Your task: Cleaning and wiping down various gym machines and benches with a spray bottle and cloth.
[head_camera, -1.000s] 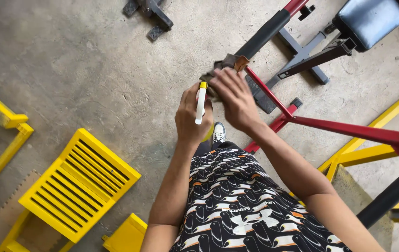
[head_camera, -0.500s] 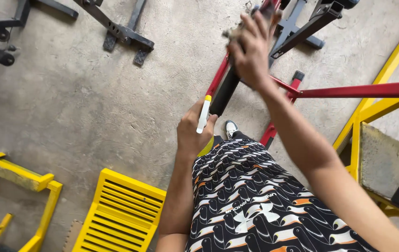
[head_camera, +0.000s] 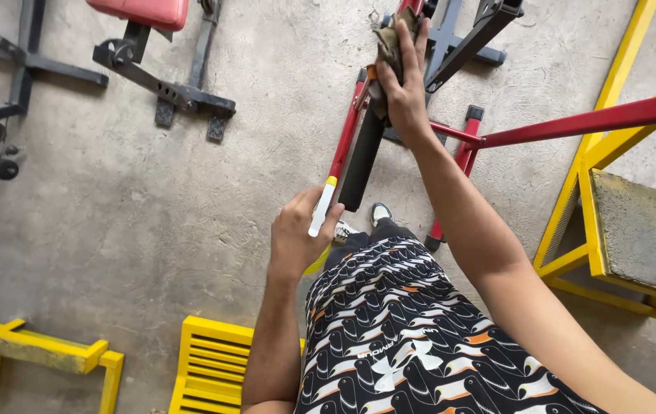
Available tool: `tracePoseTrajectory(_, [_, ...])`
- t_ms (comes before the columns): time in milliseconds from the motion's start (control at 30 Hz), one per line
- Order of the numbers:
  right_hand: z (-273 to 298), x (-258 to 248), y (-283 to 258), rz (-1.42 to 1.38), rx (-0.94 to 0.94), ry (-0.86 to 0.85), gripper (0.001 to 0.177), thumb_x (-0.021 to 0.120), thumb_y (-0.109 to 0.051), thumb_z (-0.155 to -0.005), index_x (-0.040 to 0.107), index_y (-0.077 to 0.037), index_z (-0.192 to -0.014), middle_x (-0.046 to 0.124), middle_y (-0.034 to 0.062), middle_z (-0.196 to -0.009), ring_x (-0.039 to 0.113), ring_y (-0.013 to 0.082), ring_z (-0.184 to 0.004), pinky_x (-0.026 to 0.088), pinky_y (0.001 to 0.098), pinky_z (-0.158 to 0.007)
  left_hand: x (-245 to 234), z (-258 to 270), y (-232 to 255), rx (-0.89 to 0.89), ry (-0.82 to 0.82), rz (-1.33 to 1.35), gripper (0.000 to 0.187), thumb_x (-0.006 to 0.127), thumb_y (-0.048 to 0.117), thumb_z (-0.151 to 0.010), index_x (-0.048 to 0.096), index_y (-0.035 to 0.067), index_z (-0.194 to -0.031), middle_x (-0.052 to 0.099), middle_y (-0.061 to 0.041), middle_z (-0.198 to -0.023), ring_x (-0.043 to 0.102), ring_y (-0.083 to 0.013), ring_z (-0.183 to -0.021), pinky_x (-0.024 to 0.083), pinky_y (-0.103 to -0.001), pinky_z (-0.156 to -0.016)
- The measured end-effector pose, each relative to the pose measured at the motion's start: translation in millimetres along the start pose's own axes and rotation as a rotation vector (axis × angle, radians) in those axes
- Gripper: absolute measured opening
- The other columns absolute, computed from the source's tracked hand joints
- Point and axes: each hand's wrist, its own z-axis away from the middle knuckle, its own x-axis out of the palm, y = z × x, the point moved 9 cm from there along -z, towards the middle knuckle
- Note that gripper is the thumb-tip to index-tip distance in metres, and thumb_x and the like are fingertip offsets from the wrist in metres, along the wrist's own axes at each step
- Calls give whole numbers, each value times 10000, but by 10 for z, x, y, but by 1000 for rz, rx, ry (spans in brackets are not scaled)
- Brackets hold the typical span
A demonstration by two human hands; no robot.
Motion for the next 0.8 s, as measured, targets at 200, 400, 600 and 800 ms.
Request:
tracePoseTrajectory(200, [630,237,-464,-86,106,104,729,601,-80,-1050,239,-201,-1671,4,203,-1743,297,451,-1519,436,498,-1189,-175,-131,224,63,-24,-2,280,682,288,-960,686,55,-1115,740,-173,-1016,725,-399,-910,567,-481,-751])
tracePoseTrajectory(400, [777,258,-680,125,-33,1,690,619,5,-1007,355,-113,-1633,-81,267,-1726,231,451,-1593,393,434,-1220,-258,-362,663,63,-157,41,311,648,340,-982,652,60,-1119,737,-178,-963,724,-407,-899,557,-491,-735])
tracePoseTrajectory(600, [-157,21,-426,-119,174,-34,600,532,5,-1003,347,-87,-1566,-120,199,-1733,670,297,-1050,598,351,-874,-106,-619,1013,-49,-247,-24,405,599,457,-975,634,86,-1134,729,-177,-883,755,-364,-833,573,-492,-723])
tracePoseTrajectory(800, [-523,-310,256,-328,21,10,582,549,-54,-1113,270,-80,-1623,515,144,-1395,635,171,-1127,576,302,-967,192,-991,1320,-99,-157,-11,414,610,468,-980,648,85,-1131,742,-185,-921,743,-385,-886,564,-506,-777])
